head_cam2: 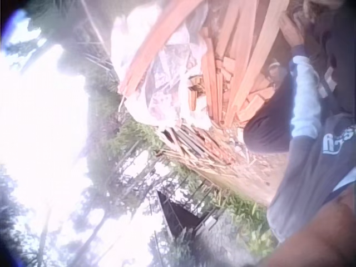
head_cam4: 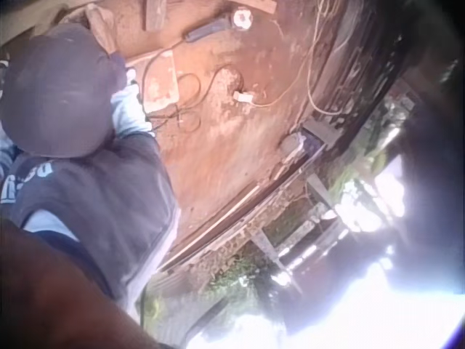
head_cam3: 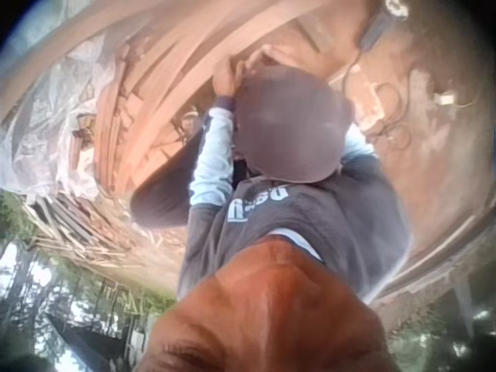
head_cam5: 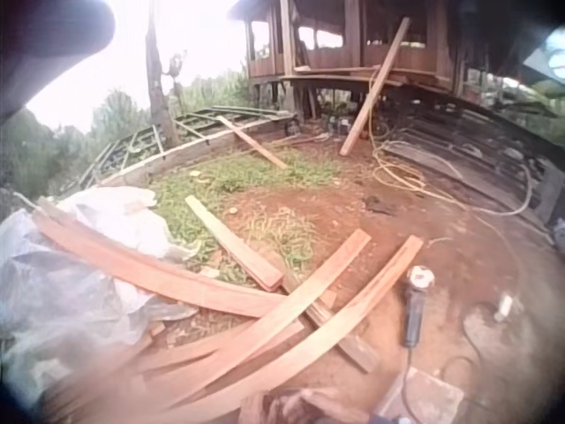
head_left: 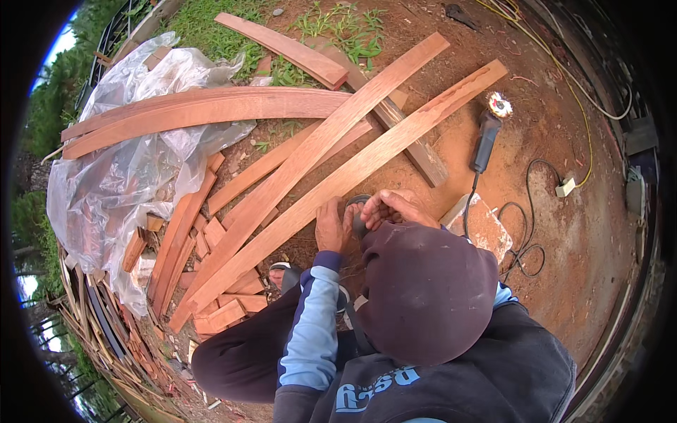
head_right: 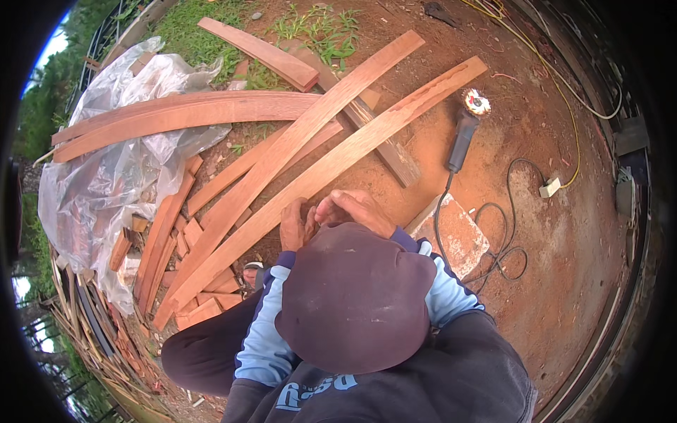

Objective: The person uses an angle grinder to cut a wooden plank placed on a support block. After cutting, the person picks up the cut piece and walks toward a wooden structure.

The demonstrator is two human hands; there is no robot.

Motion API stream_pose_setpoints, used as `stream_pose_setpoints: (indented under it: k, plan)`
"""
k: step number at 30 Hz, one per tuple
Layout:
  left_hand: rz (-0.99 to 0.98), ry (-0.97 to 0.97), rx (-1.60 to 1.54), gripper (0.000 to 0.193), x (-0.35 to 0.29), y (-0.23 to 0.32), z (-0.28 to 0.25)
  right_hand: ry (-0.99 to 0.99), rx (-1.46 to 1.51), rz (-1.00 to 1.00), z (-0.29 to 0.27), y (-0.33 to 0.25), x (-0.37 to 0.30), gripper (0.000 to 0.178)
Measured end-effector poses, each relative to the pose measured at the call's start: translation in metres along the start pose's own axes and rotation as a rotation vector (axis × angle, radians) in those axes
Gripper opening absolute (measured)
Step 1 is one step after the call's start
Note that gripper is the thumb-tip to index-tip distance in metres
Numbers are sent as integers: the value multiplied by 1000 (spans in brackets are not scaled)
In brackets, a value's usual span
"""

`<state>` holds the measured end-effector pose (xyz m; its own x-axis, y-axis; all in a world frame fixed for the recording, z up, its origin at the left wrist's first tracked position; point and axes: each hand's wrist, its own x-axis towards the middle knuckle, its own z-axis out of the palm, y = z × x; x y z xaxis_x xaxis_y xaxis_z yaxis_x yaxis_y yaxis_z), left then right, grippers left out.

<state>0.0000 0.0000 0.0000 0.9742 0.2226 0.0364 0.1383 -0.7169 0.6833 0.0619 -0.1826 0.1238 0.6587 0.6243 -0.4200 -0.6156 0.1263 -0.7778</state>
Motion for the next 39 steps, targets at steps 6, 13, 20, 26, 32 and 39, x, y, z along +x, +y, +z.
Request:
stream_pose_setpoints:
  k: [6,13,20,26,32,39]
  plan:
    - [168,-26,237,60,25,-27,2,526,-110,-141,-84,40,10,23]
    - [169,-214,390,86,50,-49,9,1334,-709,-333,-270,33,-3,34]
    - [17,-386,526,90,60,-78,8,1432,-1007,104,-331,48,24,64]
    - [27,-410,558,88,61,-73,2,1349,-1055,380,-349,37,33,67]
    - [17,-396,537,91,58,-83,-2,1306,-843,394,-345,28,38,66]
    - [-14,-420,529,91,57,-83,-7,1311,-664,348,-333,15,39,53]
